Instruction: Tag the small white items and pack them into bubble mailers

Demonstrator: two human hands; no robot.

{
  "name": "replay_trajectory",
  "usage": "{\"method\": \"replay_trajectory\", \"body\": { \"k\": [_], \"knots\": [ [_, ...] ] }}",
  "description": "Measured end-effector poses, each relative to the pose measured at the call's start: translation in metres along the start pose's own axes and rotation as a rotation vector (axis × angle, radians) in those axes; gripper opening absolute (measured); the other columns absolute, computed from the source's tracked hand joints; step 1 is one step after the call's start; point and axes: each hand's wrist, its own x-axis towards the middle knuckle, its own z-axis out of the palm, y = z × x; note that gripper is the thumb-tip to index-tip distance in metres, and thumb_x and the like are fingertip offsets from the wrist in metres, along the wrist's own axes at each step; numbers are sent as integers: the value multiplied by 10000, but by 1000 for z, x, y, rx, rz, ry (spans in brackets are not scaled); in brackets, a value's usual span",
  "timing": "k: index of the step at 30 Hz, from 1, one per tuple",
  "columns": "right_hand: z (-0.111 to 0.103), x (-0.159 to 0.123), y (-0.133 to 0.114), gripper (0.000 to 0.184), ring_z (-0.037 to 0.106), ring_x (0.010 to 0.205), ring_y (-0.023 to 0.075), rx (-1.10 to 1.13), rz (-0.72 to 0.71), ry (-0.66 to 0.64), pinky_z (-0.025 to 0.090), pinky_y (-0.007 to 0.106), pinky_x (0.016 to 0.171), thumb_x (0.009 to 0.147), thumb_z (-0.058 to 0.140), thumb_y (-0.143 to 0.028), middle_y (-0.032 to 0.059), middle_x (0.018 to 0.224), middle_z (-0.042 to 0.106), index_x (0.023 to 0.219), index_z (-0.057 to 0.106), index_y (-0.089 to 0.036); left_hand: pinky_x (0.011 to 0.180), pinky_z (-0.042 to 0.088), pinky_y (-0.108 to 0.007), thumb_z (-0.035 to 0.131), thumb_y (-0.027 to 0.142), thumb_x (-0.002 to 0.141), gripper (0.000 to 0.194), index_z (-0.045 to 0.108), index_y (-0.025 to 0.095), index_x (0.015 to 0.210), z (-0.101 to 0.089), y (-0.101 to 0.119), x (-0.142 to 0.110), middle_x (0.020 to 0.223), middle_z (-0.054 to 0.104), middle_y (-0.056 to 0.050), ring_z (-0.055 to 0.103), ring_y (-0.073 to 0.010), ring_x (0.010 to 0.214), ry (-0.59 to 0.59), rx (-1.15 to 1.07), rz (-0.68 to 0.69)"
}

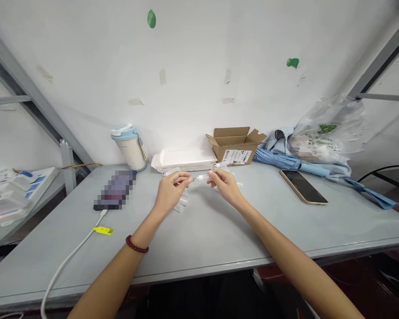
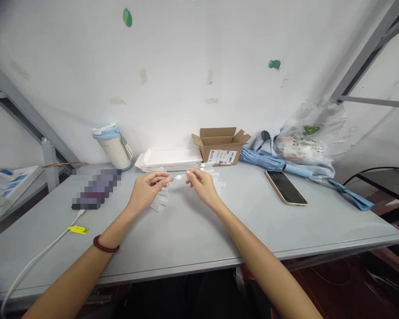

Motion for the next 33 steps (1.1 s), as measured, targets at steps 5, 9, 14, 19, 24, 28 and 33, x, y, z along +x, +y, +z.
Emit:
{"method": "replay_trajectory", "body": {
  "k": [5,9,14,19,24,28,33],
  "knots": [
    [0,0,0,403,537,583,123,11,-8,5,390,240,543,821,489,-560,17,666,616,742,589,-178,625,468,-285,660,399,690,271,665,167,832,0,3,-1,729,701,-41,624,-175,660,19,13,14],
    [0,0,0,403,533,579,127,7,-10,6,392,245,545,817,486,-566,19,665,615,746,586,-182,615,465,-285,656,404,690,265,665,175,823,0,5,-2,720,698,-38,626,-178,658,24,32,23],
    [0,0,-1,402,531,574,126,-2,-7,-1,393,245,544,820,483,-560,19,651,610,750,589,-179,623,475,-283,661,383,692,240,664,174,811,0,4,-2,726,701,-35,627,-173,655,26,27,29],
    [0,0,0,393,525,574,124,-18,-11,-24,392,241,545,821,480,-551,17,654,605,761,592,-179,658,488,-294,666,386,698,255,669,168,832,0,0,-2,755,715,-48,647,-189,696,12,12,31],
    [2,-1,2,392,531,576,126,-2,14,-33,408,251,562,820,483,-543,20,654,607,791,604,-171,692,493,-298,668,363,707,239,664,164,840,1,-2,-4,770,729,-55,659,-197,729,2,-7,28],
    [4,-2,2,395,520,571,125,-14,15,-41,403,249,551,818,479,-544,19,650,597,782,604,-171,694,491,-288,671,334,704,191,658,166,795,1,0,-6,731,725,-42,664,-194,721,1,1,40],
    [3,-3,2,391,504,563,122,-50,7,-46,394,244,545,826,474,-530,12,618,577,772,609,-166,653,489,-266,672,310,700,164,656,167,778,3,2,-8,705,721,-26,666,-184,700,-16,8,35]
  ]
}}
